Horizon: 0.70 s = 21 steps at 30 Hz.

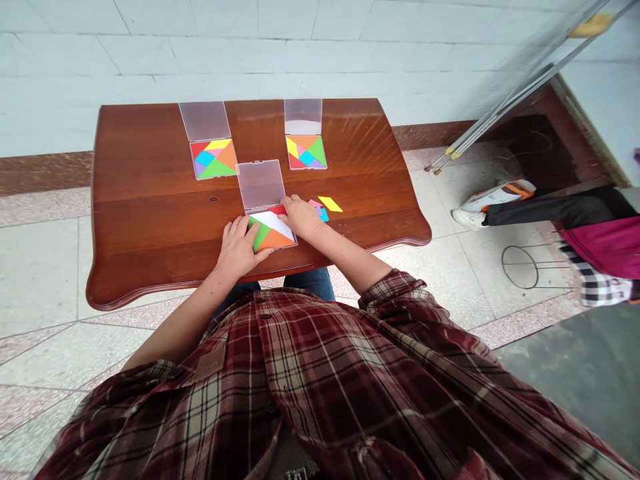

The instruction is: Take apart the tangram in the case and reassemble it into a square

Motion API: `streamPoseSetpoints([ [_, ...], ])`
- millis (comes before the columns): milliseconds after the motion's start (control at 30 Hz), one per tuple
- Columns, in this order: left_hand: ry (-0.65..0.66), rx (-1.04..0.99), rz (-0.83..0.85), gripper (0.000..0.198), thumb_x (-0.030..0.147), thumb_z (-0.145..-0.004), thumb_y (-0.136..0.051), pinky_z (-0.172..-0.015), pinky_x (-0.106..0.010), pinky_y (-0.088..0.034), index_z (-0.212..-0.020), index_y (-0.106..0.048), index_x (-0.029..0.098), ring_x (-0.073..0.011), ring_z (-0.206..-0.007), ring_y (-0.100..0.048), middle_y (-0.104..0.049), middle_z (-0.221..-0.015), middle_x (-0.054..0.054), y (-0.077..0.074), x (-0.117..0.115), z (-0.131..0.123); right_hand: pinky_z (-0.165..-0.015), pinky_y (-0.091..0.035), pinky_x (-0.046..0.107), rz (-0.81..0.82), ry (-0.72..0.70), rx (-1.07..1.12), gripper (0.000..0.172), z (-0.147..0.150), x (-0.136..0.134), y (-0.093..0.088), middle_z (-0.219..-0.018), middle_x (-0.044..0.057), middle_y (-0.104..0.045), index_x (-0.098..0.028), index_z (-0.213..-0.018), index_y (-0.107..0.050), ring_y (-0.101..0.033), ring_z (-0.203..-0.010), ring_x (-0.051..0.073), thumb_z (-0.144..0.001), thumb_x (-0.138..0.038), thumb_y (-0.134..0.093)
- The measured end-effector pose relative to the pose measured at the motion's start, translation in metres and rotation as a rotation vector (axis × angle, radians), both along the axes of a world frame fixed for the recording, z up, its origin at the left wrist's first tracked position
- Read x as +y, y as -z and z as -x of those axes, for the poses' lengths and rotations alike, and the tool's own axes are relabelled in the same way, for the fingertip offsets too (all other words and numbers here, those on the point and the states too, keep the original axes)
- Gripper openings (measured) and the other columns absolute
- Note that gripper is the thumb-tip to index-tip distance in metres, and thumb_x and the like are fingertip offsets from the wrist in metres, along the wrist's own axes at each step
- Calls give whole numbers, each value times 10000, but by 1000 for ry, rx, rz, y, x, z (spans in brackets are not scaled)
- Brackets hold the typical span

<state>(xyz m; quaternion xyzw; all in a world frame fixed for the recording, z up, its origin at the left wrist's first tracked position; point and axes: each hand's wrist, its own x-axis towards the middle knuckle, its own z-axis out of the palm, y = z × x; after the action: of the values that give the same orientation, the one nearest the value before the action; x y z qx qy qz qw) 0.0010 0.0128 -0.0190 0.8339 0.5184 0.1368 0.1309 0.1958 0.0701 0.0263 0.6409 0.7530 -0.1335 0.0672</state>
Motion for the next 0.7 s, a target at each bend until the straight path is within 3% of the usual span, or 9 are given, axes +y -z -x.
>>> streamPoseSetpoints([
  [433,13,-84,6,755,599,-803,-665,-1167,-549,-322,-1388,-501,151,-393,-1341,-448,-487,-1456,-193,-3,4,4,-834,-494,355,24,25,26,357,1,-2,-3,-1301,186,-580,-86,-1281,-558,-637,-1071,268,-994,-282,-480],
  [700,44,-48,15,696,543,-805,-669,-1196,-587,-266,-1358,-541,141,-419,-1406,-380,-443,-1511,-203,3,4,7,-842,-504,350,25,23,16,372,2,-1,0,-1323,183,-566,-84,-1310,-541,-645,-1096,268,-1005,-283,-462],
])
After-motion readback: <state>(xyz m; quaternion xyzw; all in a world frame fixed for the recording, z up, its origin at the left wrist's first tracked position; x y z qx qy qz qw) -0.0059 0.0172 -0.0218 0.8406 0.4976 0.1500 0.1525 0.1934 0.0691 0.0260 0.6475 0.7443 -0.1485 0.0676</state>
